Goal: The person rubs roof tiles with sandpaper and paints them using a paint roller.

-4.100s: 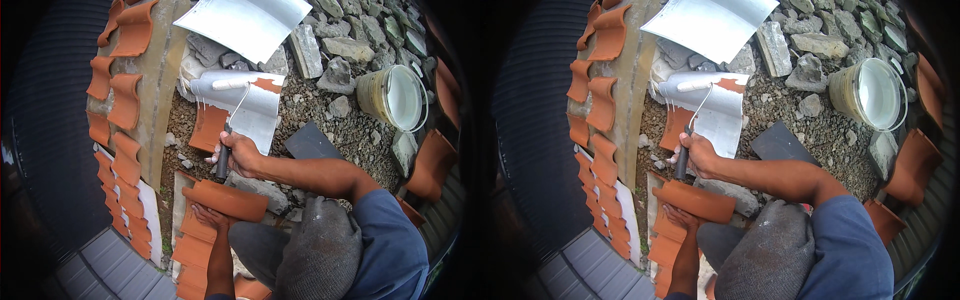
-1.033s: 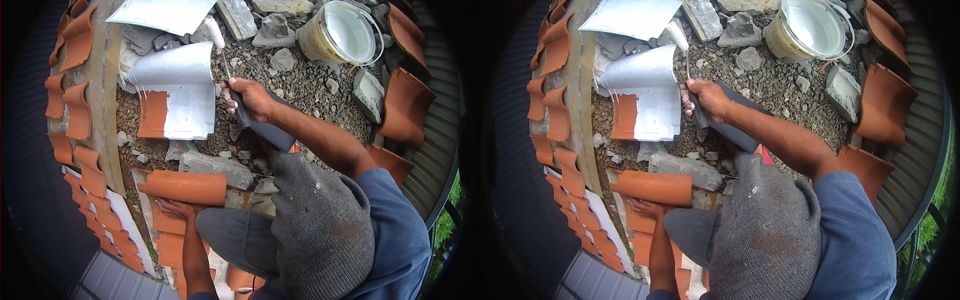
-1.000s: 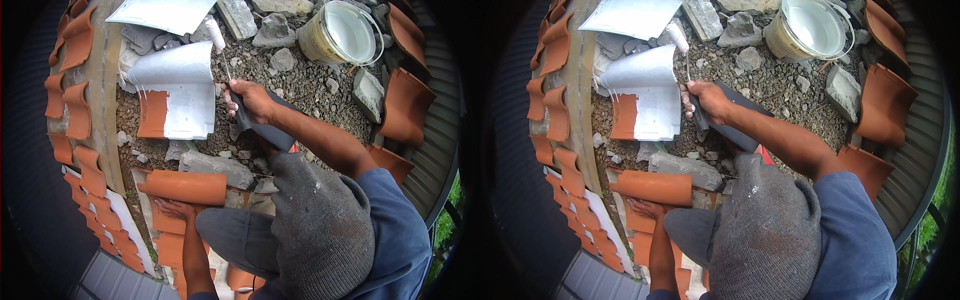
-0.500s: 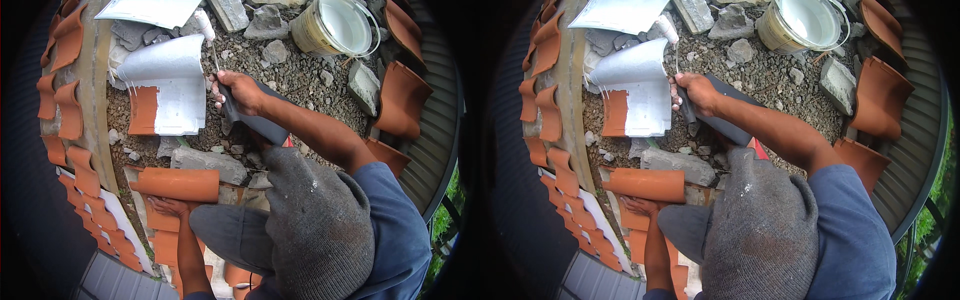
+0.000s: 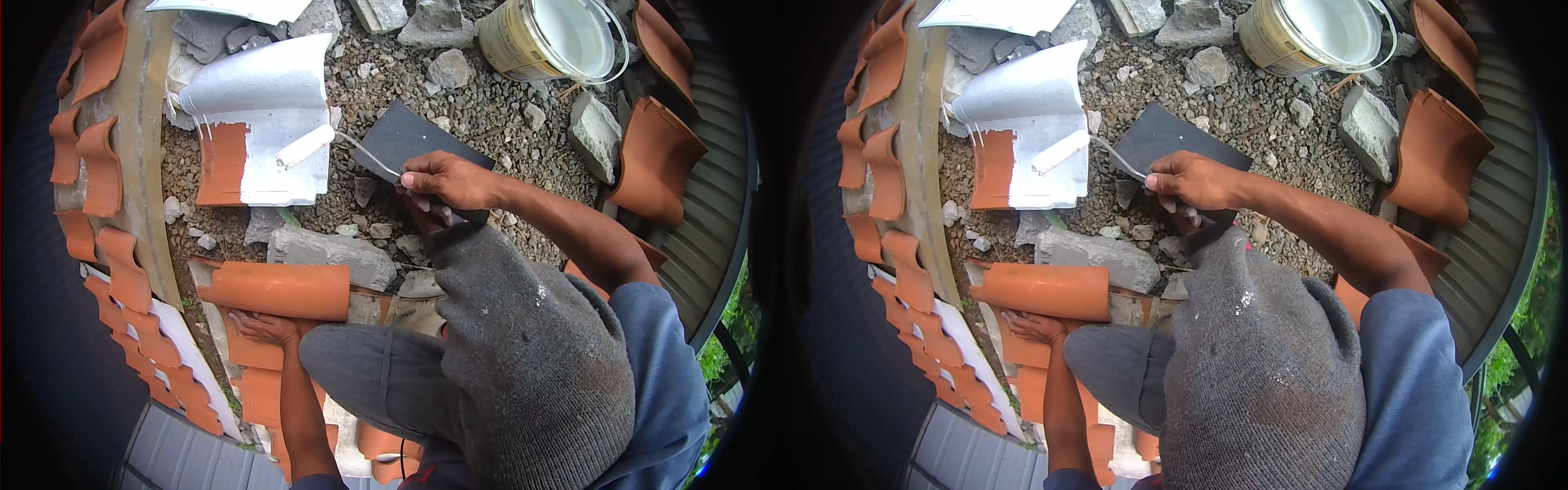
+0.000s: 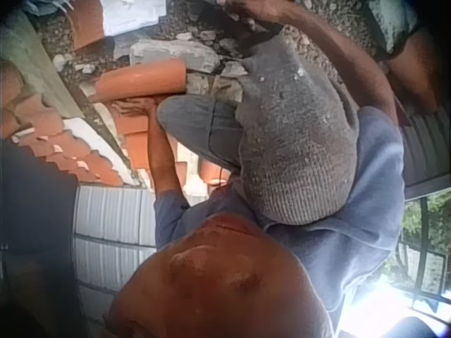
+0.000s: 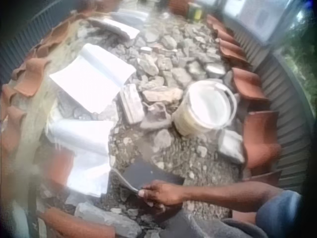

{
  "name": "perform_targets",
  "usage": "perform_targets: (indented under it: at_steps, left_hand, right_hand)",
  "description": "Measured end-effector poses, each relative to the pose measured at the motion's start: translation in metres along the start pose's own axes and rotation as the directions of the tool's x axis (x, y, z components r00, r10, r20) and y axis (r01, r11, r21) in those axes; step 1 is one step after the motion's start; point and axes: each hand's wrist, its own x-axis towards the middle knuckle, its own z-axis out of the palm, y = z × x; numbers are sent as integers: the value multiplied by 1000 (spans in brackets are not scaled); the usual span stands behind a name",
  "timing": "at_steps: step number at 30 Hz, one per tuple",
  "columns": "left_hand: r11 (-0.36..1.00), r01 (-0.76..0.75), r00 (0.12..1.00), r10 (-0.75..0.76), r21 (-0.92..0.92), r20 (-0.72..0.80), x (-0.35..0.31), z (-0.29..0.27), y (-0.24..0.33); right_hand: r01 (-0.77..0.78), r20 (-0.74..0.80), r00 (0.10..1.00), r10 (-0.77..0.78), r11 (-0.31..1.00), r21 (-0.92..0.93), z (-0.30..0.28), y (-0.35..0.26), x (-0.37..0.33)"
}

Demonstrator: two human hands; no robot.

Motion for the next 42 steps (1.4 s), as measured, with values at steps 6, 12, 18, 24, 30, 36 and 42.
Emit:
perform_targets:
  at_steps: [6, 12, 18, 24, 30, 36, 42]
  left_hand:
    - [998, 26, 1000, -25, -64, 18, 5, -2, 15]
    - [999, 29, 999, -27, -45, 26, 1, -1, 7]
    - [999, 40, 999, -40, 34, 18, 3, 8, -1]
    - [994, 79, 996, -82, 74, 42, 3, 0, 8]
    - [992, 75, 997, -78, 98, 27, 1, 1, 2]
    - [992, 41, 999, -40, 117, -12, 2, 2, 6]
    - [996, 49, 998, -51, 80, 23, 2, 0, 6]
  right_hand:
    - [208, -65, 545, -836, 210, -955, -66, -24, -13]
    - [-72, -155, 543, -826, 138, -988, -75, -73, -31]
    - [-75, -255, 383, -888, 245, -967, -54, -23, -2]
    - [80, -347, 477, -807, 434, -897, -15, 49, 25]
    - [178, -345, 665, -662, 590, -788, 8, 73, 13]
    - [196, -354, 652, -671, 600, -775, 0, 66, 7]
    - [243, -457, 580, -674, 679, -693, 11, 60, 20]
